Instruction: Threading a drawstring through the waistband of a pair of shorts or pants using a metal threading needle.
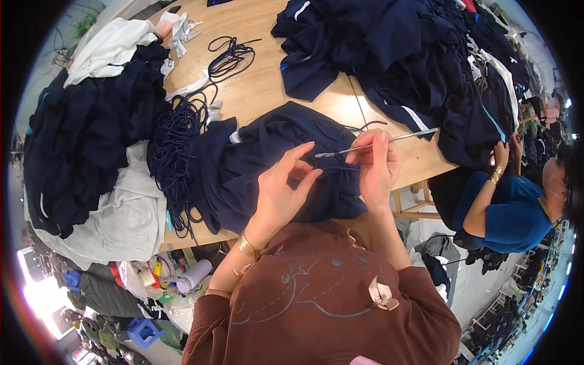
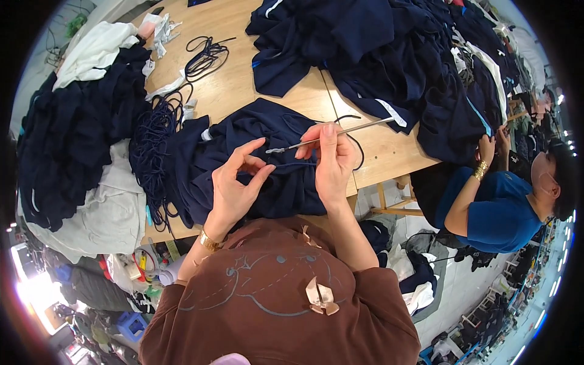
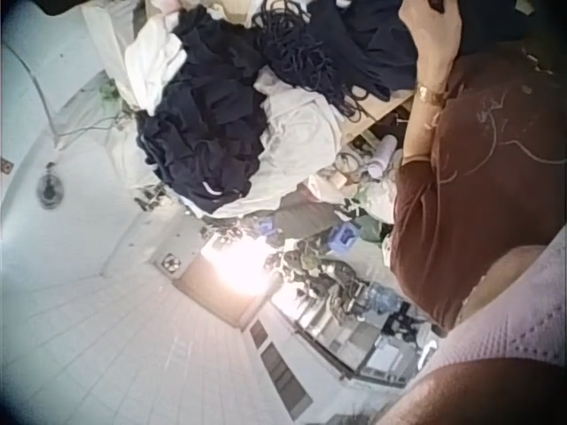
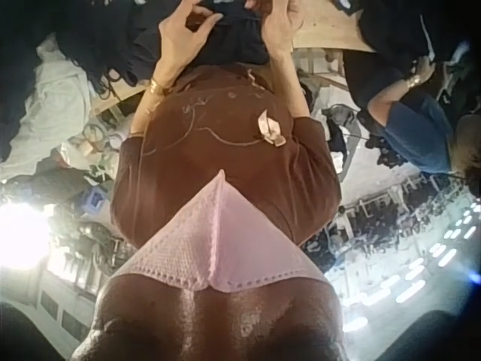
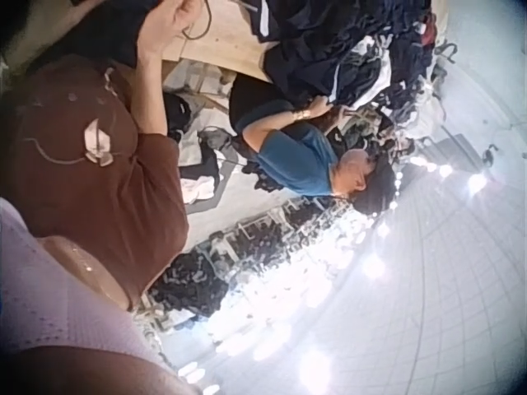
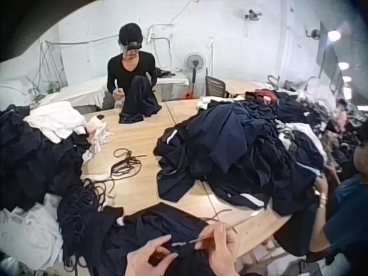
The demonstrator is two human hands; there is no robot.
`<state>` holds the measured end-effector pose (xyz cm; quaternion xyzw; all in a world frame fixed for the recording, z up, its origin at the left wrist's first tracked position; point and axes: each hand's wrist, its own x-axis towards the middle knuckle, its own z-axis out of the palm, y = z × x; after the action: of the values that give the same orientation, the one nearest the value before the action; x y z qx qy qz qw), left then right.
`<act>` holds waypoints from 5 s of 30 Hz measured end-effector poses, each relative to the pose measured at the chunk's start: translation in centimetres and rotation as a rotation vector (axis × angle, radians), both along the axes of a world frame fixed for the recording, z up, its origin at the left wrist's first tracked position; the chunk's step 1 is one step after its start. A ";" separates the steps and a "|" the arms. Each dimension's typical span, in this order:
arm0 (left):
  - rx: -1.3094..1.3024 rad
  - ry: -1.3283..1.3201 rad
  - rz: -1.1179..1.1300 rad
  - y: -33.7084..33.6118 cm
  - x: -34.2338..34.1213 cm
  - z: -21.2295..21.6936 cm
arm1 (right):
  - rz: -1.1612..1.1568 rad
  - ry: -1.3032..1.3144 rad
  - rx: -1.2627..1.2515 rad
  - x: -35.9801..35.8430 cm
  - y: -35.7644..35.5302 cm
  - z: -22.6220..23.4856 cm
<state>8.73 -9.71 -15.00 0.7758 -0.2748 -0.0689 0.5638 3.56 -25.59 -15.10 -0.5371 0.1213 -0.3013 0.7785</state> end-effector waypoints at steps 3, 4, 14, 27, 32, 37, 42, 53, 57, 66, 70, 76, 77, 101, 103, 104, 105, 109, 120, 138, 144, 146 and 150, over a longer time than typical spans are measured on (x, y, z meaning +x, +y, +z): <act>-0.011 0.019 0.005 0.1 0.0 0.0 | -0.023 0.008 -0.166 -0.2 0.4 0.0; -0.004 0.015 0.010 0.2 0.0 0.0 | -0.015 -0.019 -0.197 -0.3 0.4 0.0; -0.003 -0.090 0.010 0.6 0.4 -0.2 | 0.040 -0.027 -0.380 -0.4 0.8 -0.1; -0.040 -0.163 0.081 0.7 0.5 -0.2 | 0.044 -0.119 -0.405 0.1 1.3 0.2; -0.013 -0.059 0.093 0.8 0.2 0.6 | 0.050 -0.210 -0.497 -0.1 1.9 -0.3; -0.150 0.254 0.069 1.0 0.2 0.1 | 0.056 -0.249 -0.485 -0.2 2.1 -0.8; -0.344 0.341 0.012 0.8 0.5 0.0 | 0.176 -0.132 -0.236 1.0 3.8 0.2; -0.557 0.407 0.285 5.2 3.7 0.8 | -0.640 -0.135 -0.376 0.3 -6.3 3.9; 0.552 0.030 0.215 4.7 1.2 0.6 | -0.686 -0.048 -0.514 -1.2 -8.2 3.2; 0.192 -0.060 0.349 8.4 3.9 0.5 | 0.370 0.616 -1.022 -1.3 3.6 -5.2; -0.232 -0.443 0.785 14.8 5.0 7.8 | 0.341 0.656 -1.026 -0.4 2.0 -7.3; -0.060 -0.532 0.907 17.9 3.3 11.1 | 0.135 0.368 -0.584 1.9 -0.4 -2.8; 0.223 -0.441 0.823 16.4 3.1 10.9 | 0.105 0.303 -0.578 2.2 -0.6 -1.7; -0.469 -1.113 0.898 13.9 4.6 17.2 | -0.376 -0.324 -0.494 -1.2 -6.8 11.8; -0.136 -1.105 0.606 9.1 5.2 16.5 | -0.382 -0.208 -0.521 -0.5 -7.0 11.8; 0.064 -0.972 0.515 8.3 6.1 15.4 | -0.395 -0.084 -0.536 0.0 -7.7 11.3; 0.259 -0.833 0.419 7.5 7.1 13.7 | -0.283 0.067 -0.698 0.6 -9.3 9.6; 0.779 0.157 -0.055 8.9 10.0 3.7 | -0.134 0.351 -1.047 2.0 -11.0 -2.1; 0.699 -0.145 0.222 5.0 9.6 -4.2 | -0.108 0.508 -0.670 0.7 -8.4 -2.2; 0.185 -0.013 0.182 6.7 13.1 -0.2 | -0.273 0.419 -0.682 0.5 -9.3 -6.3; 0.281 -0.015 0.265 6.2 12.9 -1.0 | -0.220 0.545 -0.728 2.7 -7.0 -4.1; 0.267 -0.020 0.269 6.2 12.9 -1.1 | -0.124 0.392 -0.614 3.7 -4.6 -3.8; 0.321 -0.182 0.389 5.9 12.7 -1.1 | -0.008 0.487 -0.789 5.7 -1.0 -2.9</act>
<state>21.47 -3.81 -16.12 0.8965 -0.1559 0.0680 0.4092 9.30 -26.57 -18.05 -0.8469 0.1788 -0.1925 0.4623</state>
